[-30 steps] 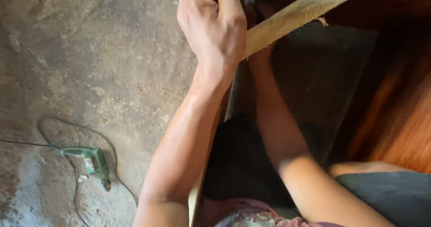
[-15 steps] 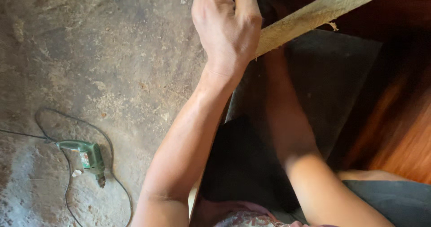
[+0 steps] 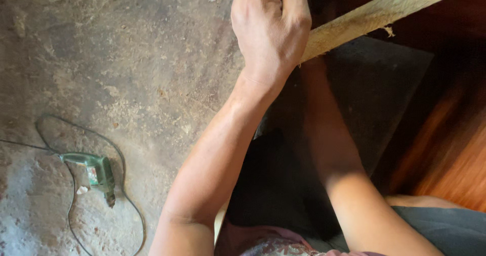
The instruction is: The person sits inside an unfinished wooden cabinet and applies wood filler to the interior shelf joints. They hold a plate of filler in one hand and use a small putty knife to scoop filler and press it into the seams, working along different joints inside the unit.
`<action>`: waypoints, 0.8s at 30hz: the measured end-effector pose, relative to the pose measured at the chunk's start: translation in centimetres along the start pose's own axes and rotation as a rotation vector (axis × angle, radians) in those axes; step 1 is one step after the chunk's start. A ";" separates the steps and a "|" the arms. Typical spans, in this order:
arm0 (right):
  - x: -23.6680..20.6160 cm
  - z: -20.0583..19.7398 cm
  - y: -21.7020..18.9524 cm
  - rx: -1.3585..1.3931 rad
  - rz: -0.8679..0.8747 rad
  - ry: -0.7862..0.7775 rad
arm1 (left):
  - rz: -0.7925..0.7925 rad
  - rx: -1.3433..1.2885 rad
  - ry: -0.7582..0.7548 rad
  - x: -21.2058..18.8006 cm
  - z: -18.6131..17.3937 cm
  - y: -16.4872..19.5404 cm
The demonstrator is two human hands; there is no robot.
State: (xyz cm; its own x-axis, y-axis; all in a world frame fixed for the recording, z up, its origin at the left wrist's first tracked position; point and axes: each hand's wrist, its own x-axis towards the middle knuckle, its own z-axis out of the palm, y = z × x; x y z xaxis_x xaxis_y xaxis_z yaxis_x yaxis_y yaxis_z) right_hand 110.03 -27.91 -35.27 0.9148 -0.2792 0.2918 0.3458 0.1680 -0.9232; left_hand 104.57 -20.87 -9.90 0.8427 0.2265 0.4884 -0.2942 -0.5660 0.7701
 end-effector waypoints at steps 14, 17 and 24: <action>-3.5 -1.9 1.2 -0.107 0.024 0.075 | 0.000 0.012 -0.022 0.3 -0.2 0.2; -3.9 -1.9 0.0 -0.177 0.087 0.111 | 0.034 -0.014 -0.003 0.4 -0.1 0.2; -2.6 -0.6 -1.9 -0.083 -0.029 0.107 | -0.100 0.036 -0.087 0.3 -0.4 0.0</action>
State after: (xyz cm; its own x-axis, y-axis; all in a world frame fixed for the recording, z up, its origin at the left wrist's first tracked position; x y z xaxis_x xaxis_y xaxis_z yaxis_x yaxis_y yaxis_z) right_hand 106.91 -28.05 -34.41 0.8758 -0.3825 0.2942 0.3491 0.0813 -0.9335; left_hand 104.65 -20.47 -9.59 0.9034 0.2149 0.3711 -0.1913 -0.5726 0.7972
